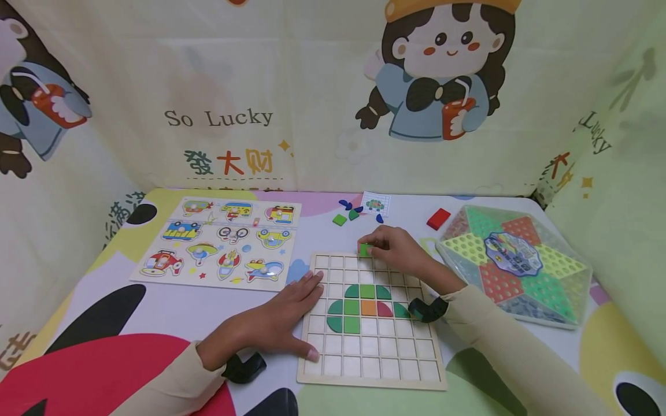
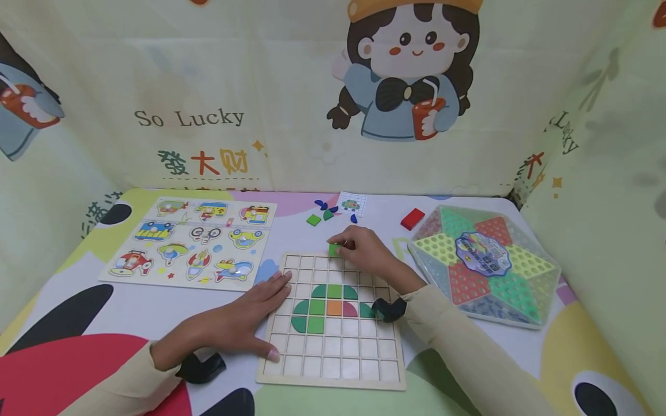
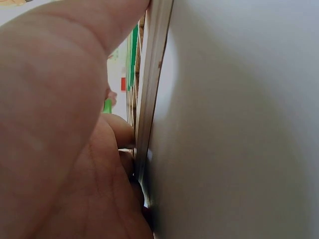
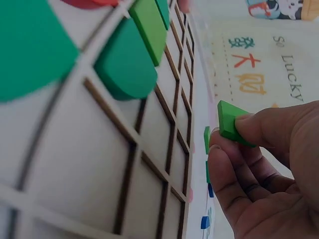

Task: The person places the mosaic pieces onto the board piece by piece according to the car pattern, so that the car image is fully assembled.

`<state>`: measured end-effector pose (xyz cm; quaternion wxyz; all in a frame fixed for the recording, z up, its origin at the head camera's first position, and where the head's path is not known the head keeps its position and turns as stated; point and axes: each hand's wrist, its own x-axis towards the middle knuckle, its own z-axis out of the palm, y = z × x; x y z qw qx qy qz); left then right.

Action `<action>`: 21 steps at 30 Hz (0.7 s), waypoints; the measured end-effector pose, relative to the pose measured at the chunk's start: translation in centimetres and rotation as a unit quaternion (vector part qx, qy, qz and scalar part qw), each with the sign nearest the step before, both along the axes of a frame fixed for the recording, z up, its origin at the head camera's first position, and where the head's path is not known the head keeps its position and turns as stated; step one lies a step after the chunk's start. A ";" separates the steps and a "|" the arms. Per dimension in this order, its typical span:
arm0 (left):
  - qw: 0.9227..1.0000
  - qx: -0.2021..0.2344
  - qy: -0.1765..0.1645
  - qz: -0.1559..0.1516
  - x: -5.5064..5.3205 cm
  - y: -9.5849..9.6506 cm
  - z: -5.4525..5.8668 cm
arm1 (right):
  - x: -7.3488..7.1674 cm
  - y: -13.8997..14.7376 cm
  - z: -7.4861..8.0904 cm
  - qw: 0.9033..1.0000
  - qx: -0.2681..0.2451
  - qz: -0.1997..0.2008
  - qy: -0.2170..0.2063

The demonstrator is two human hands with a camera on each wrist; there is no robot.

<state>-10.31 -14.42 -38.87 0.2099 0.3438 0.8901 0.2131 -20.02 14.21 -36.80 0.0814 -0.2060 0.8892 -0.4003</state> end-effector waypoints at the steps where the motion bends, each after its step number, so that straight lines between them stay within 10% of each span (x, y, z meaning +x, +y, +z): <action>1: 1.000 -0.001 0.001 0.000 0.0 0.0 0.0 | 0.2 0.0 0.0 1.000 -0.004 0.003 -0.001; 21: 1.000 0.000 -0.004 0.002 0.0 0.0 0.1 | 4.3 1.1 -0.1 0.995 -0.022 0.087 -0.050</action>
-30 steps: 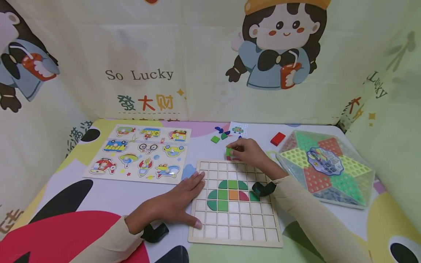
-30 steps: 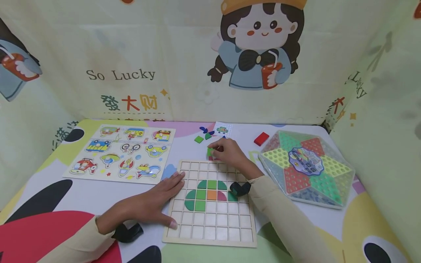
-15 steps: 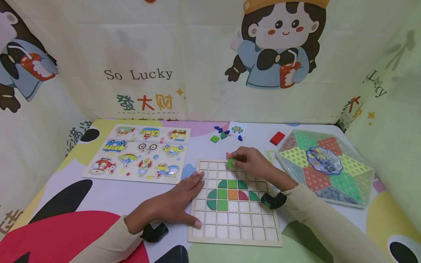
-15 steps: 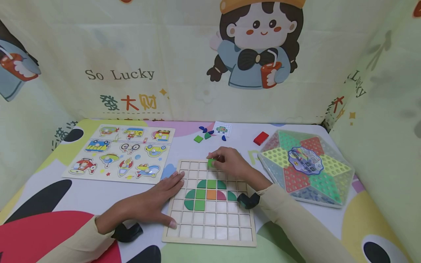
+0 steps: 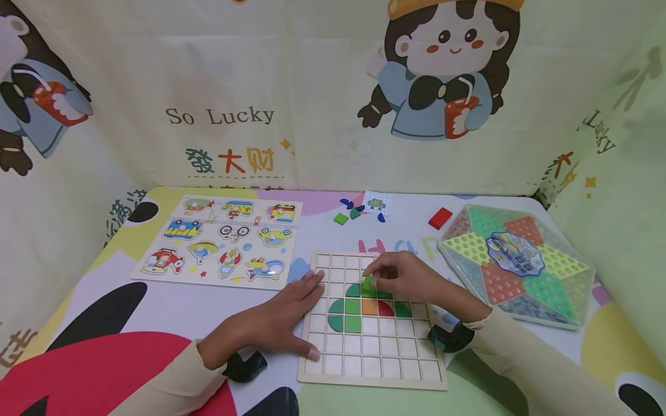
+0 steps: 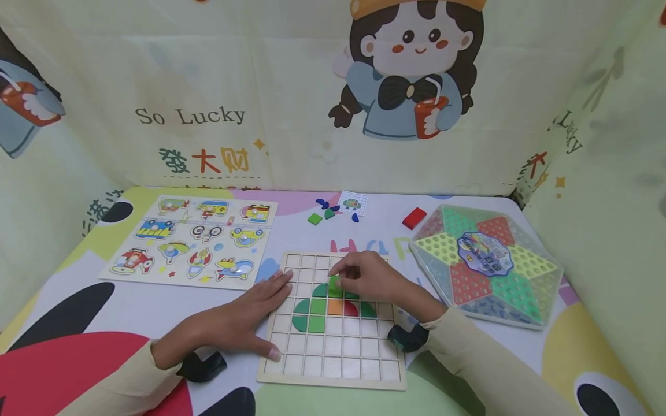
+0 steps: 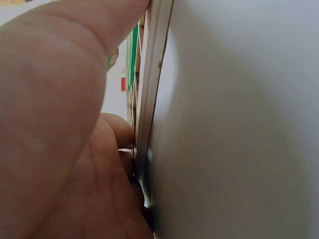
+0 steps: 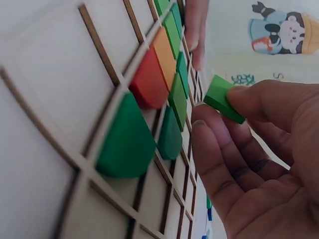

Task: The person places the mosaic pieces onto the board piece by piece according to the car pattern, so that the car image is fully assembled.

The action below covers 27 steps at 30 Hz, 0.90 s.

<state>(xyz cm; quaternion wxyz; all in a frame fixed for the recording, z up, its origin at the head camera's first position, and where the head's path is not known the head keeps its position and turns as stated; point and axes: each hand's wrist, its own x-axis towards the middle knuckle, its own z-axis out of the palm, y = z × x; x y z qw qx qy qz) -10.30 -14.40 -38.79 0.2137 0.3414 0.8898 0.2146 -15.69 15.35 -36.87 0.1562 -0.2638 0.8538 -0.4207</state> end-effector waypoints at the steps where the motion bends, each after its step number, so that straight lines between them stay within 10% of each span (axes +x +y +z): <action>1: 1.000 0.000 0.000 0.001 0.0 0.0 0.0 | 0.2 0.1 0.0 1.000 -0.001 0.005 -0.005; 27: 1.000 -0.004 0.000 0.004 0.0 0.1 0.1 | 3.8 -0.2 0.1 0.995 0.031 0.095 -0.028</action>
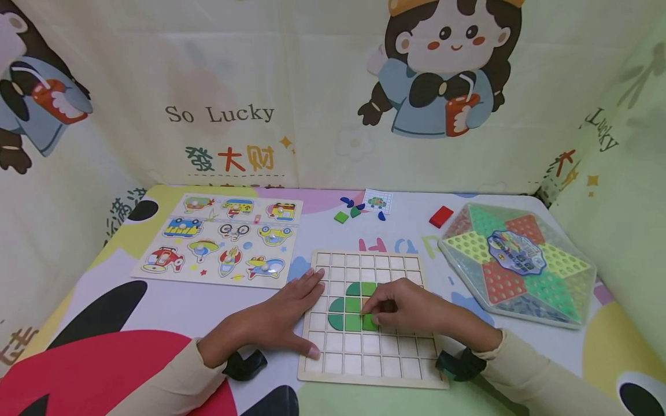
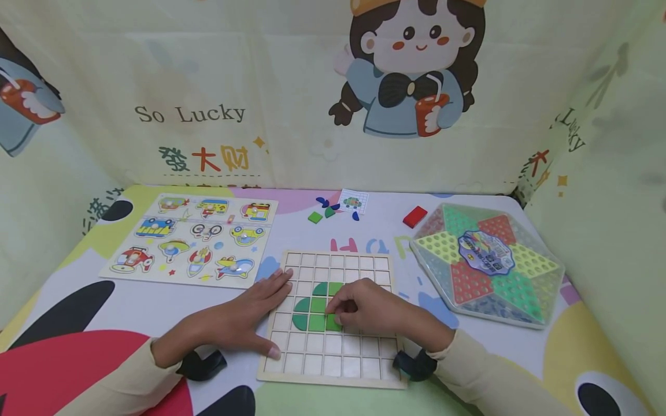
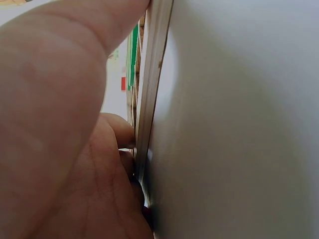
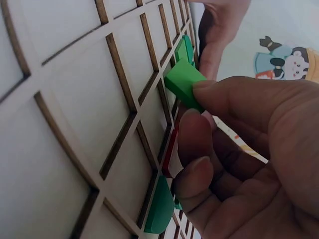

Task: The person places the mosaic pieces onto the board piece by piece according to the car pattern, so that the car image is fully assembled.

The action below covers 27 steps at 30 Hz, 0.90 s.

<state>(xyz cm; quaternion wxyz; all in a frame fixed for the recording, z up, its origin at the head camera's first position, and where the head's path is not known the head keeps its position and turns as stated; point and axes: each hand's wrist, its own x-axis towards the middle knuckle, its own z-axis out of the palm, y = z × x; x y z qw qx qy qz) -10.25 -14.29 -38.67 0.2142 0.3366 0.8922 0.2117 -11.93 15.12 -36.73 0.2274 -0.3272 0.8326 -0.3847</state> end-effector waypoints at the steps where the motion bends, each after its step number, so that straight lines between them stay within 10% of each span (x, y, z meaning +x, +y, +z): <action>1: 1.000 0.001 0.000 0.000 0.0 0.0 0.0 | 0.0 0.0 0.0 1.000 0.005 0.000 0.006; 27: 1.000 0.000 -0.003 -0.001 0.0 0.0 0.2 | -2.5 -1.0 0.7 0.997 -0.017 -0.040 0.064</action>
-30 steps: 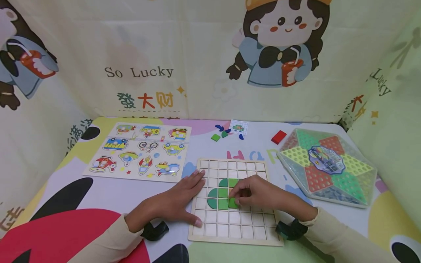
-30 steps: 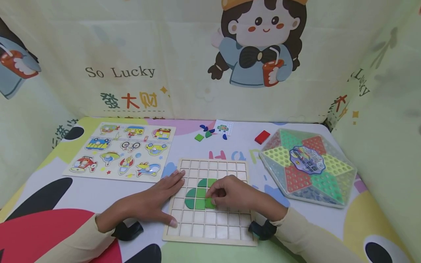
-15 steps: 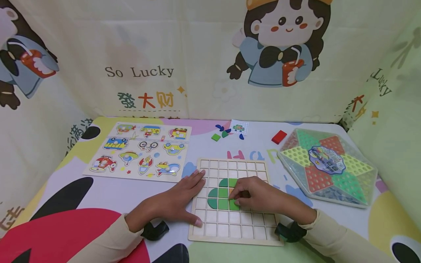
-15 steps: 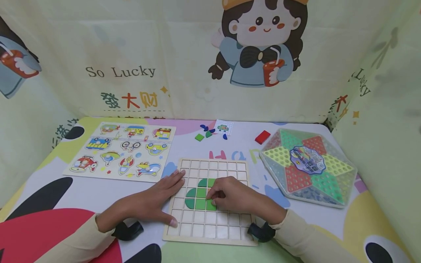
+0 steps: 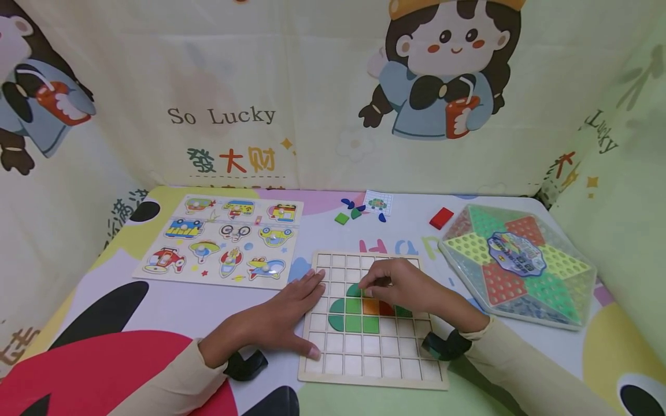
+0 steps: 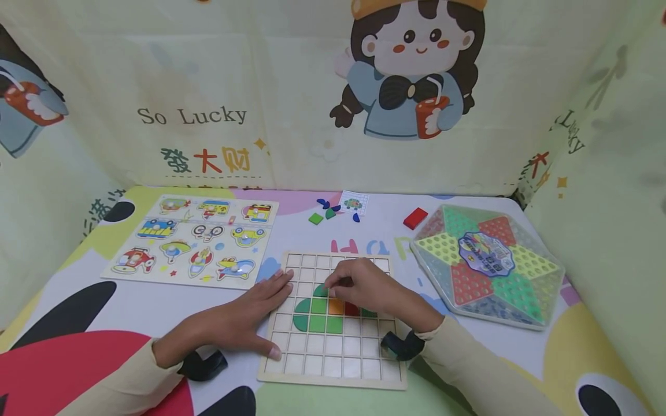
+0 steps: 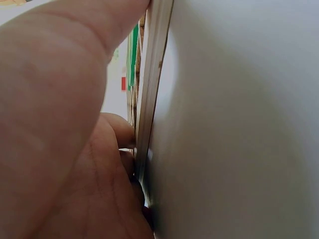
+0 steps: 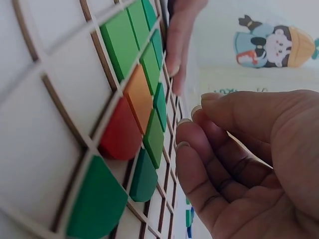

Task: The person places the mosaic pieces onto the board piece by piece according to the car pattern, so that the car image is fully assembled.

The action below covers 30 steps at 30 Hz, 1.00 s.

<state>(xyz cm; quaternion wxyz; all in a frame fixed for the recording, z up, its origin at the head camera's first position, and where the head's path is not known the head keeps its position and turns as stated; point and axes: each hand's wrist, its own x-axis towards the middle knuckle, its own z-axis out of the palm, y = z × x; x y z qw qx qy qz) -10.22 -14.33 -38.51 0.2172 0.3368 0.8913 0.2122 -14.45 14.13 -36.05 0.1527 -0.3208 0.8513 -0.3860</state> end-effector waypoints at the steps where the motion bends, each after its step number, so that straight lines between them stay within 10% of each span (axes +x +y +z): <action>1: 1.000 0.000 0.000 0.000 0.0 0.0 0.0 | -0.3 -0.1 0.0 1.000 0.000 -0.004 0.003; 30: 1.000 -0.002 0.002 -0.004 -0.1 -0.1 0.0 | -8.2 -4.7 -1.8 0.989 -0.038 -0.143 0.007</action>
